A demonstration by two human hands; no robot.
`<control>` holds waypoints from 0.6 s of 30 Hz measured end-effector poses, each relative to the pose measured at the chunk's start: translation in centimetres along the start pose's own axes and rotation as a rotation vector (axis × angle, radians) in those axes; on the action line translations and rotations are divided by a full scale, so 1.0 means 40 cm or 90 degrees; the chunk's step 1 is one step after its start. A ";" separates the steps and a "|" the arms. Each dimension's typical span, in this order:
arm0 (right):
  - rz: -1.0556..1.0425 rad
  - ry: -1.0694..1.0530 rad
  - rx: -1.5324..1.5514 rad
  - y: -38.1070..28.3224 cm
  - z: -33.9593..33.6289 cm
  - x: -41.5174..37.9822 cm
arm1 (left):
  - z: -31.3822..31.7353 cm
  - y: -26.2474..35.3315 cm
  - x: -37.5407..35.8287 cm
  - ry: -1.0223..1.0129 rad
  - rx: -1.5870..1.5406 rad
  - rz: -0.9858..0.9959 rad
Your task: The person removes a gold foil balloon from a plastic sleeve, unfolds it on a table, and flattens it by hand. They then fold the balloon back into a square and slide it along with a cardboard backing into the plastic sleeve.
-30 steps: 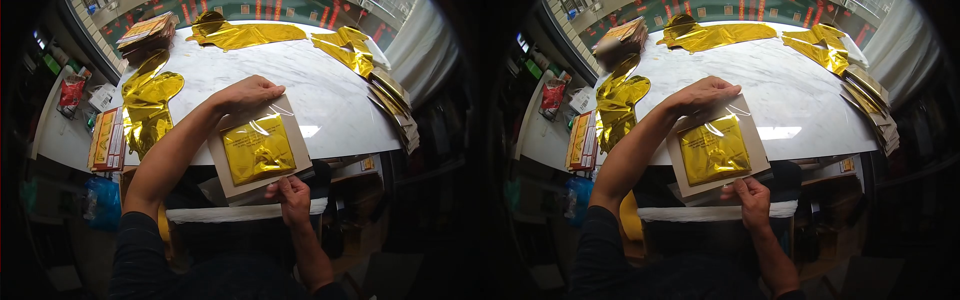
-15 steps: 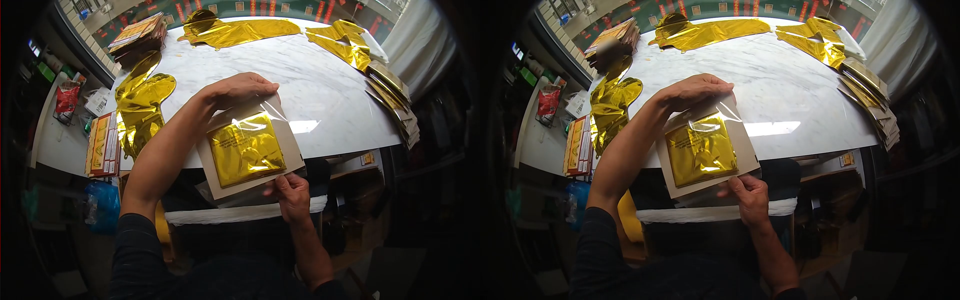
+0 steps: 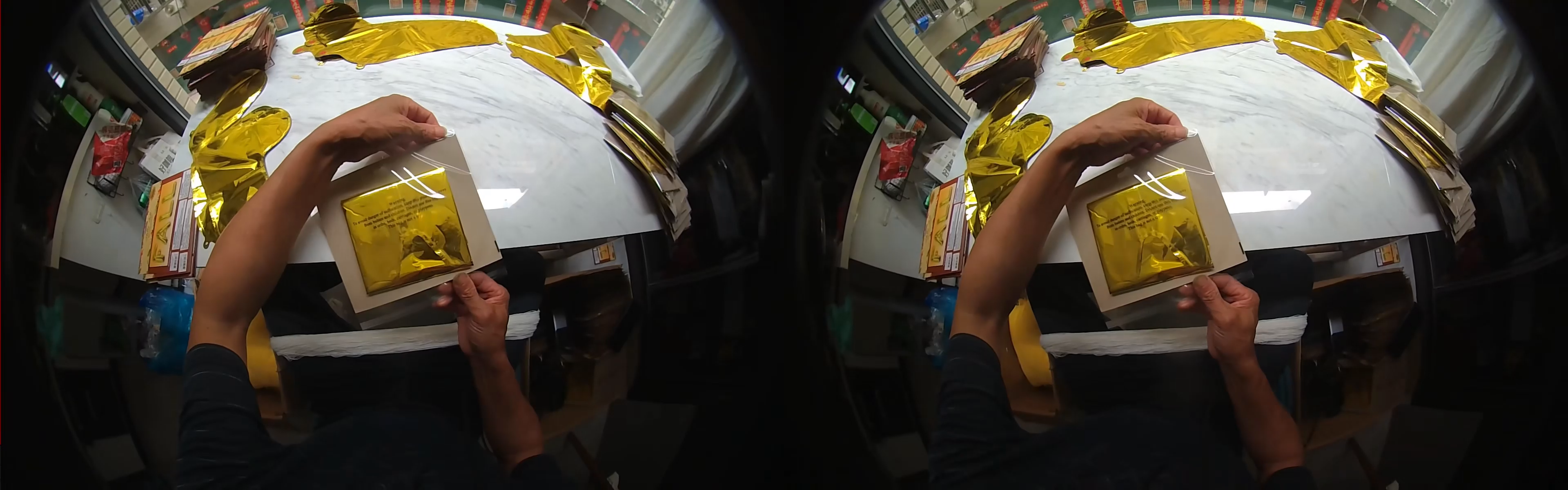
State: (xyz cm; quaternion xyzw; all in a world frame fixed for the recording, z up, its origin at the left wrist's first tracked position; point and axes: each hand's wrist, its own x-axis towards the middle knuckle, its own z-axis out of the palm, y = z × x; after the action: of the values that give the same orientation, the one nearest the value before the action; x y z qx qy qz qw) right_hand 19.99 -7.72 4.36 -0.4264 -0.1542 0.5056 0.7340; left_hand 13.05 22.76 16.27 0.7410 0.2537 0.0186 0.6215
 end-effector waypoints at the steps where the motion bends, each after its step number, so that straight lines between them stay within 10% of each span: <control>1: -0.009 -0.002 0.005 0.002 0.001 -0.001 | 0.001 -0.002 -0.003 0.000 -0.001 -0.002; 18: -0.013 -0.026 -0.038 -0.008 0.017 -0.021 | 0.008 -0.013 -0.075 0.017 -0.104 -0.051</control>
State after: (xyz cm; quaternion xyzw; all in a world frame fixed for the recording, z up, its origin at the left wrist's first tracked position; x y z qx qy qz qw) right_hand 19.35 -8.17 5.19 -0.4360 -0.1885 0.5016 0.7230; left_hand 10.38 21.31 16.56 0.6769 0.2890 0.0246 0.6765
